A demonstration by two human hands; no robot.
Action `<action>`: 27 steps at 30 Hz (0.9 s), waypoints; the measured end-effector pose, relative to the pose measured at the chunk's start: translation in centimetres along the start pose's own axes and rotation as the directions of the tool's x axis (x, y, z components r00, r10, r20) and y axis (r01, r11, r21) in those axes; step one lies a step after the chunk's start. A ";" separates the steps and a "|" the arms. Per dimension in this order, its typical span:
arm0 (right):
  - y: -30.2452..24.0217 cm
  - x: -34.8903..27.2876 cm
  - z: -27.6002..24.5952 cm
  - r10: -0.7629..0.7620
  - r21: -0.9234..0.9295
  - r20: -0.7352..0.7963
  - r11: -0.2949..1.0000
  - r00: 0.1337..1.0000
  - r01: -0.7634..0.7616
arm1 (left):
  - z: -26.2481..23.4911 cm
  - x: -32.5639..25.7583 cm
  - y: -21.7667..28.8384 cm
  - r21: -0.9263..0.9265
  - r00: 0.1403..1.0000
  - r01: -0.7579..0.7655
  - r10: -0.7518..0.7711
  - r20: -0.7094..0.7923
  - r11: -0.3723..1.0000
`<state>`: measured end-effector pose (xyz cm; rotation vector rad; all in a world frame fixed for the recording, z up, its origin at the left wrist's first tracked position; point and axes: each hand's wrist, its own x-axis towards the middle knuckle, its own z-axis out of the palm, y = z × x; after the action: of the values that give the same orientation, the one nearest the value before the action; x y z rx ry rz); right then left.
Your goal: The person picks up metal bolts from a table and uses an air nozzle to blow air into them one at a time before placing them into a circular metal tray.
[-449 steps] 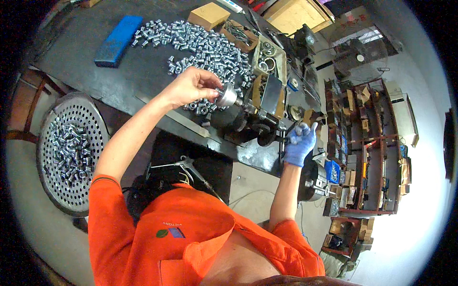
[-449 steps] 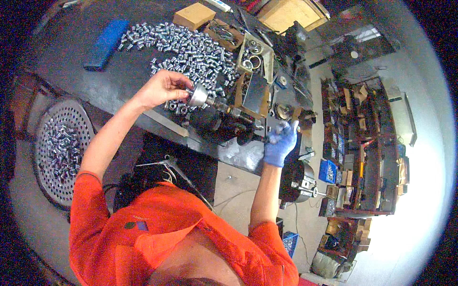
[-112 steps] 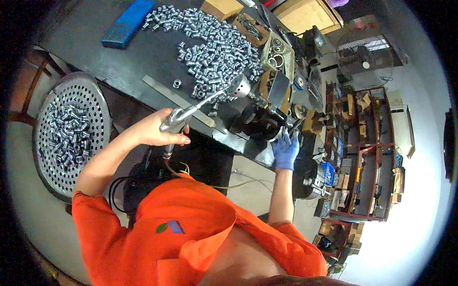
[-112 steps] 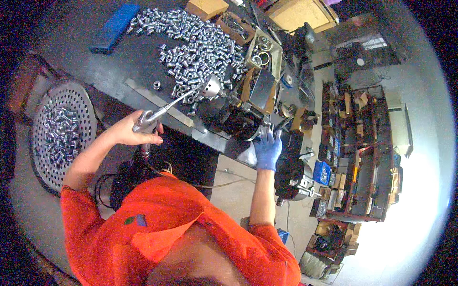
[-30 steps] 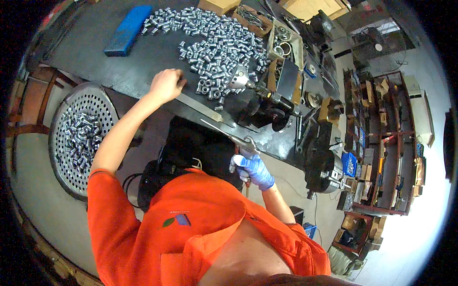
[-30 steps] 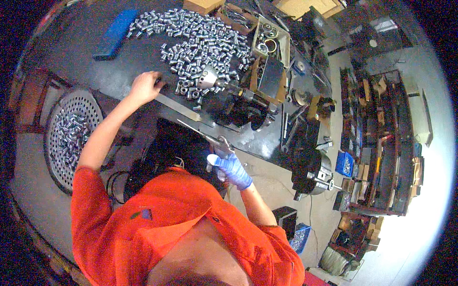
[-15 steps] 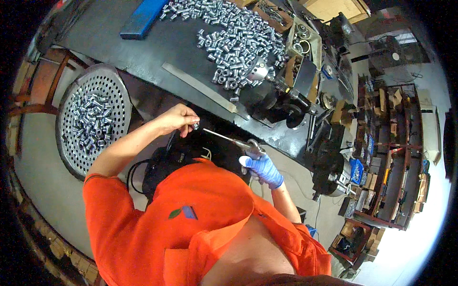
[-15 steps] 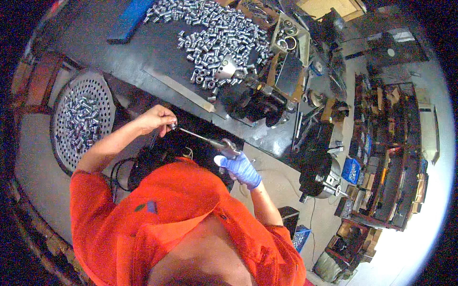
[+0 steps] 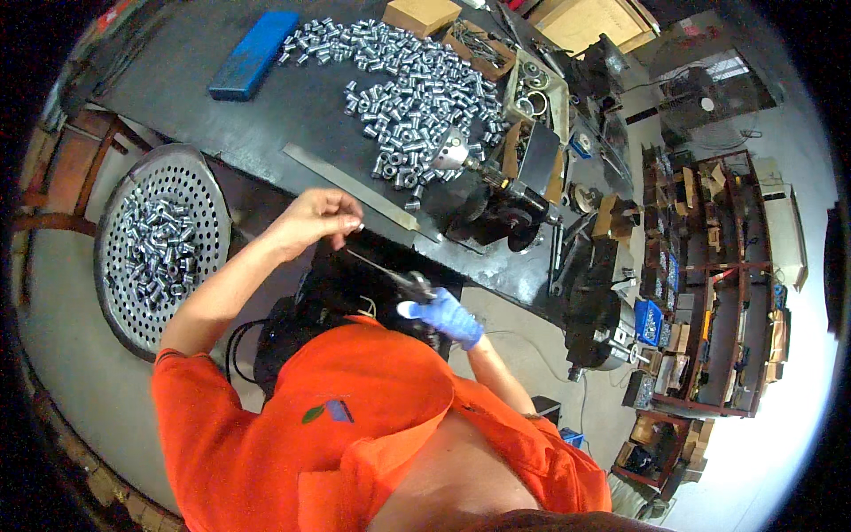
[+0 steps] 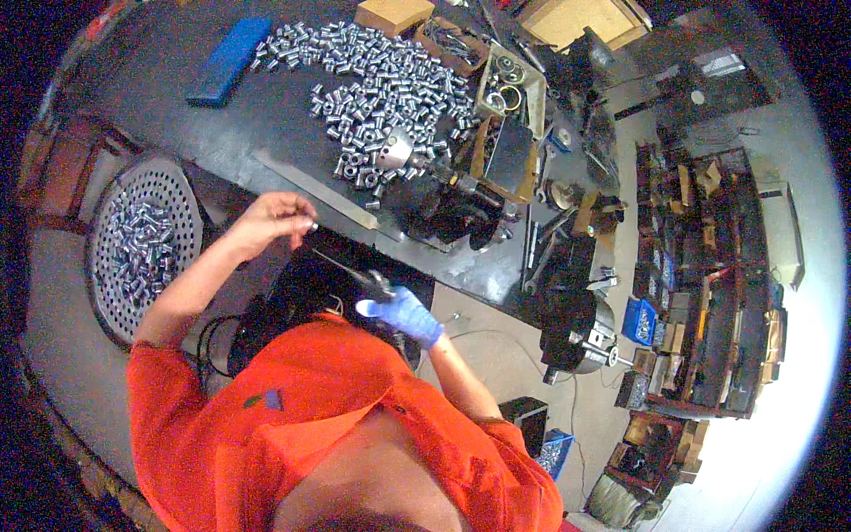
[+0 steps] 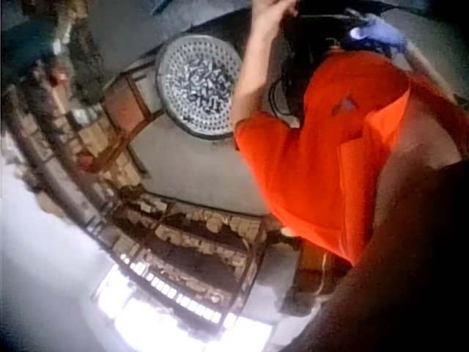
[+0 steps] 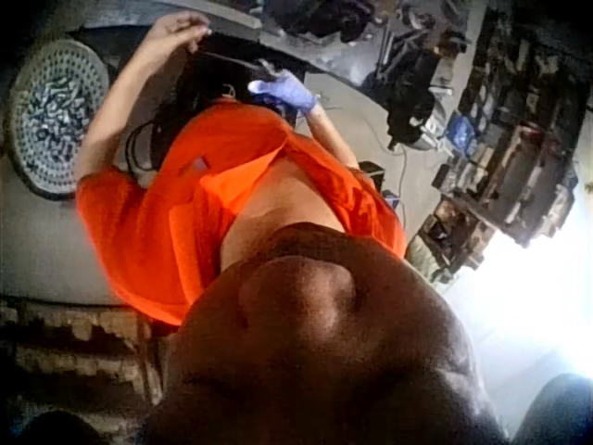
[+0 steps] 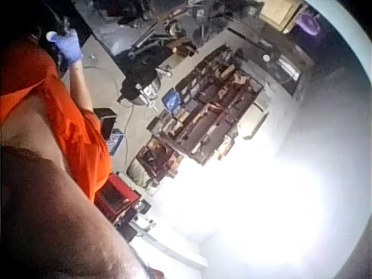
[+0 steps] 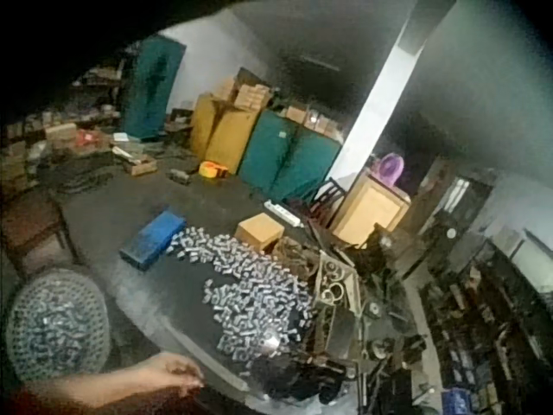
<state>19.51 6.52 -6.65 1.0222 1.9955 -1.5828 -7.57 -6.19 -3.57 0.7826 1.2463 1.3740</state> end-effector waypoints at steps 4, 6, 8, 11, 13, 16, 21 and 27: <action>0.8 2.9 1.8 -0.303 0.122 -0.001 0.946 0.953 0.301 | 1.1 3.0 3.6 0.002 0.978 -0.206 0.206 0.024 0.978; 0.7 2.2 1.3 -0.229 0.101 -0.050 0.967 0.972 0.234 | 1.6 4.5 5.1 -0.055 0.971 -0.237 0.238 0.006 0.970; 0.9 0.9 0.2 -0.211 0.163 -0.094 0.961 0.973 0.224 | 1.8 6.2 6.0 -0.058 0.961 -0.276 0.277 0.018 0.959; 2.0 -1.8 -2.2 -0.175 0.225 -0.170 0.951 0.970 0.211 | 2.3 8.0 7.1 -0.057 0.950 -0.306 0.309 0.044 0.950; 3.1 -3.4 -4.1 -0.159 0.326 -0.215 0.919 0.964 0.224 | 2.4 8.7 7.3 -0.052 0.948 -0.311 0.314 0.057 0.949; 3.2 -6.3 -7.1 -0.147 0.422 -0.360 0.855 0.921 0.301 | 2.5 9.1 7.1 -0.075 0.958 -0.276 0.281 0.051 0.958; 3.8 -7.4 -13.0 -0.007 0.524 -0.625 0.737 0.781 0.427 | 2.1 9.6 6.9 -0.080 0.958 -0.262 0.269 0.103 0.962; 2.4 -2.6 -18.8 0.144 0.715 -0.685 0.322 0.714 0.621 | 1.9 10.0 7.1 -0.109 0.965 -0.197 0.213 0.155 0.974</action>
<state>25.43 23.89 -1.11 1.9683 1.4439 -3.1074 -9.89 4.75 1.88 0.9617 0.9860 1.4890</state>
